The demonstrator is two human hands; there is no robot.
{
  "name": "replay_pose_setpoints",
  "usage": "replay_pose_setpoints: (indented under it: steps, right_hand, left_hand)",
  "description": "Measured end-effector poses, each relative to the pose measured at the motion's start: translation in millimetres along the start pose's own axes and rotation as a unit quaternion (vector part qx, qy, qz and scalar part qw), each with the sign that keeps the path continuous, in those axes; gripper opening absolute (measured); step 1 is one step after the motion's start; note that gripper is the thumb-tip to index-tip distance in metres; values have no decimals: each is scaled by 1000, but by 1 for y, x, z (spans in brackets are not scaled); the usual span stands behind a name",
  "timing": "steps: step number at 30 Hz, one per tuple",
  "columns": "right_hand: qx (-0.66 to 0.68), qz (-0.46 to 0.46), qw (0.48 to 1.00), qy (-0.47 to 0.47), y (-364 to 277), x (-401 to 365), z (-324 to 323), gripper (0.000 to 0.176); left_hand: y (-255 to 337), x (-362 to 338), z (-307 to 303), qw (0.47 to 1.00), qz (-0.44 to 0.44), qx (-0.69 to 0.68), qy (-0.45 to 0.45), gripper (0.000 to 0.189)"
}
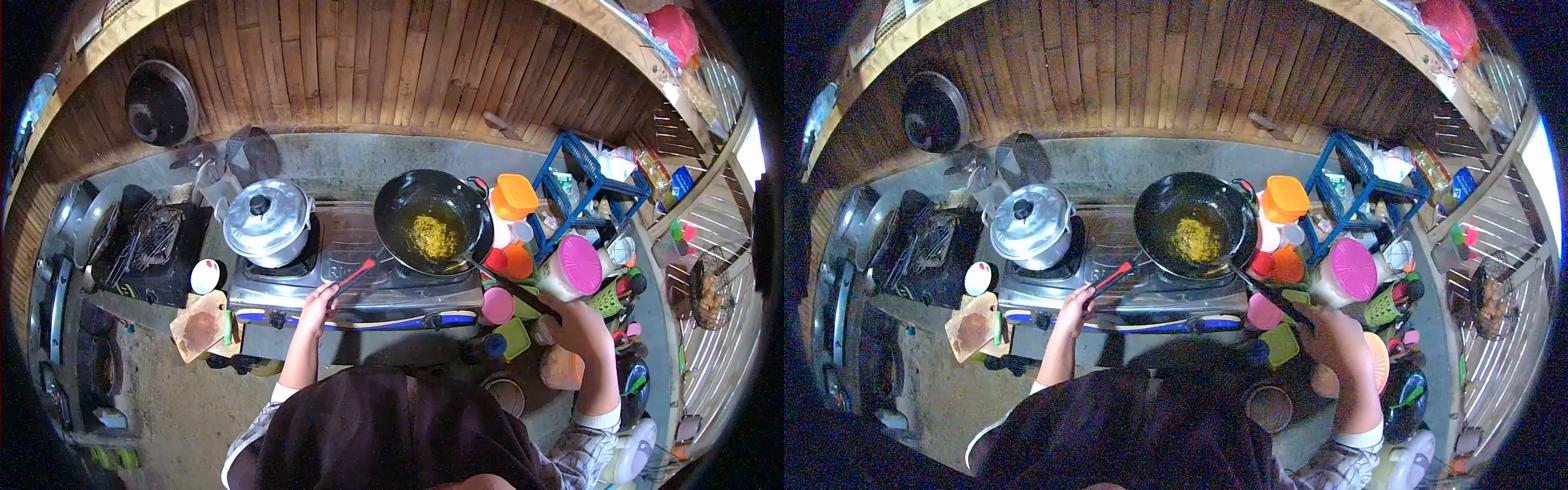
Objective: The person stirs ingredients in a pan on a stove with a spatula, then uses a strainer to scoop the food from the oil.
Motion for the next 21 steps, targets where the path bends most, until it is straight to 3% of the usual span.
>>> replay_pose_setpoints:
  steps: [21]
  right_hand:
    - [18,-23,1000,5,19,7,20,34]
  left_hand:
    - [0,-4,1,1000,15,-3,14,26]
Point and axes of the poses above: each hand's wrist, its own x-axis towards the middle knuckle, its own z-axis out of the palm, y = z × x, the point moved 9 cm from there along x, towards the middle knuckle, and after that the axes turned 15 degrees about -z, right-handed, at the moved point
